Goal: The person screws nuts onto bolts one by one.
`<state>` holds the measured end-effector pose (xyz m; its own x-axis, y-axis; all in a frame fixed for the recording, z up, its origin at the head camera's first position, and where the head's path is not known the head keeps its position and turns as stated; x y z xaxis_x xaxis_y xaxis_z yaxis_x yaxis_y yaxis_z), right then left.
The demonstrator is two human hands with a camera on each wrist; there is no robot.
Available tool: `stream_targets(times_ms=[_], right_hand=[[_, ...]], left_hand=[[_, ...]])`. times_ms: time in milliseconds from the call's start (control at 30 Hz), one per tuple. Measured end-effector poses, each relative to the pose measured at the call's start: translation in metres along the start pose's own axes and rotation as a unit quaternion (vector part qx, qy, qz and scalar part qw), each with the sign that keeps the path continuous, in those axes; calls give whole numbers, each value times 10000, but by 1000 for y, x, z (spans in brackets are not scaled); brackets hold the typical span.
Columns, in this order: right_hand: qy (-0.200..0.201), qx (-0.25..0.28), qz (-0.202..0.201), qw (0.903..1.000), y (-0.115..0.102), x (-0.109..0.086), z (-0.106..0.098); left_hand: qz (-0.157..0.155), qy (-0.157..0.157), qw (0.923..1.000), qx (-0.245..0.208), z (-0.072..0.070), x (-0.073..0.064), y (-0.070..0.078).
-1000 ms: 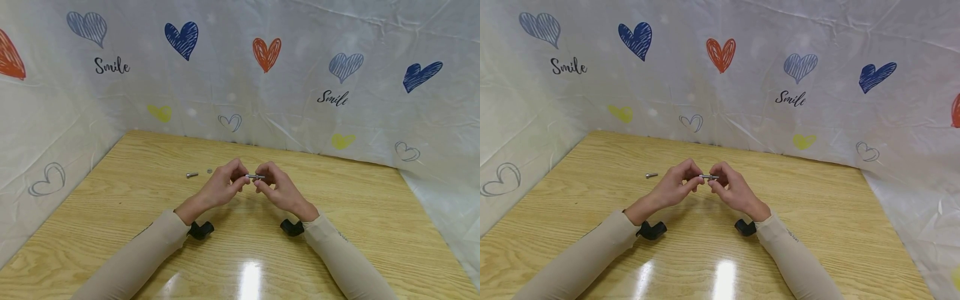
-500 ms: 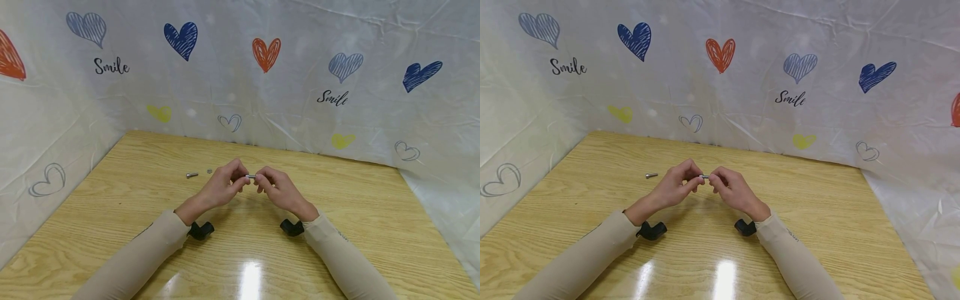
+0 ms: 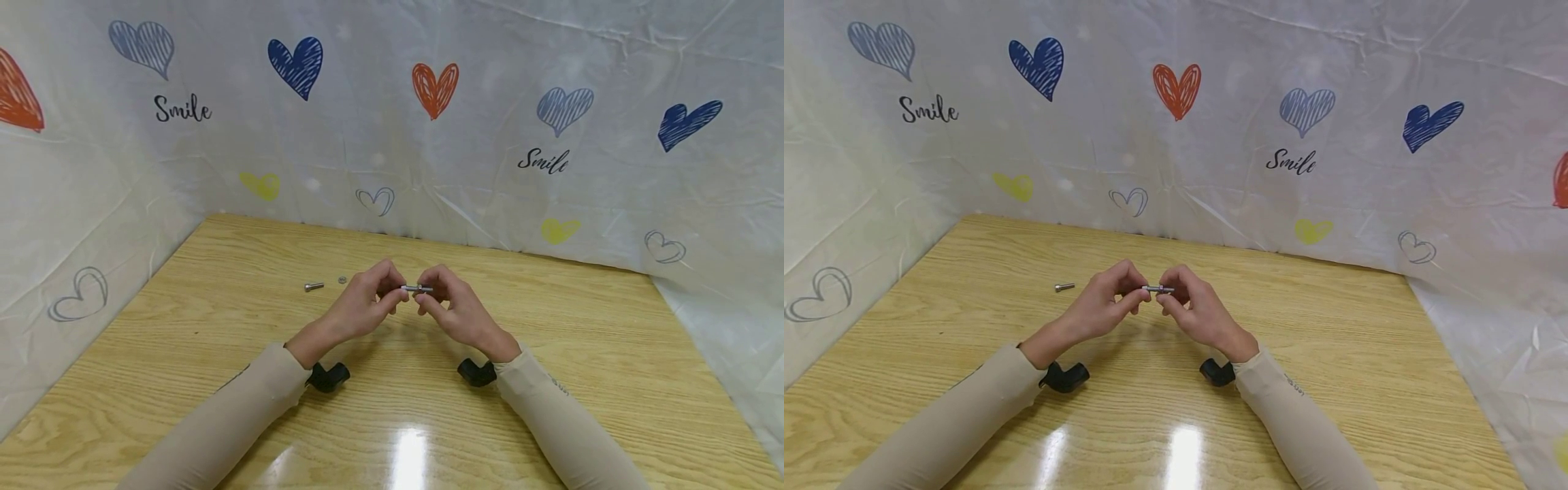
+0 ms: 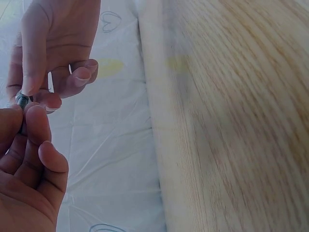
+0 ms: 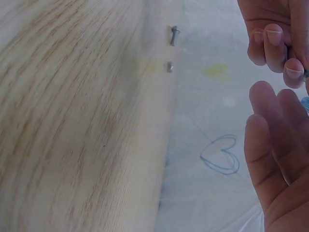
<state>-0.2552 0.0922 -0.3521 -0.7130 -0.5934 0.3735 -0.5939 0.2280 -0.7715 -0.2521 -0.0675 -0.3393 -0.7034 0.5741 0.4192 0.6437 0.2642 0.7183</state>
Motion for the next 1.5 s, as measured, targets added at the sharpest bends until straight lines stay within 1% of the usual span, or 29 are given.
stream_targets(times_ms=[67,267,333,500,600,767,867,967,1033,1267,1367,1500], right_hand=[[-15,-73,23,10000,0,0,0],[-1,-390,262,9989,4,-1,0],[1,-410,312,9987,5,-1,0],[-28,-223,371,9991,6,-1,0],[6,-145,330,9994,5,-1,0],[104,-42,104,9999,4,-1,1],[143,9,-77,9999,4,0,1],[137,12,-162,9998,3,0,1],[109,6,-133,9999,2,0,1],[72,-388,75,9992,3,-1,0],[61,-394,135,9991,4,-1,0],[55,-269,210,9994,5,-1,-1]], left_hand=[[3,-2,10000,8,0,0,0],[36,-4,10000,-15,1,0,0],[44,-5,10000,-8,1,0,0],[29,-15,10000,-39,1,0,0],[-4,0,10000,-78,1,0,0],[-50,7,9999,-95,0,0,-1],[-29,8,10000,-92,1,0,-1],[20,6,10000,-67,1,0,-2],[41,0,10000,-47,1,0,-2],[89,-43,9999,-70,2,0,-1],[93,-39,9999,-88,2,0,0],[55,-22,9999,-94,1,0,1]])
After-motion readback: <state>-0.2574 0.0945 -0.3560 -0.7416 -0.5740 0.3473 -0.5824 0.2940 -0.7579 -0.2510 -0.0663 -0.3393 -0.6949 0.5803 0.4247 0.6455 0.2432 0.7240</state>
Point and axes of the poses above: each hand's wrist, its own x-axis towards the middle knuckle, its own z-axis out of the palm, y = z × x, the point moved 5 cm from there along x, towards the middle knuckle, and after that the axes turned 5 degrees about -y, right-handed, at the moved point
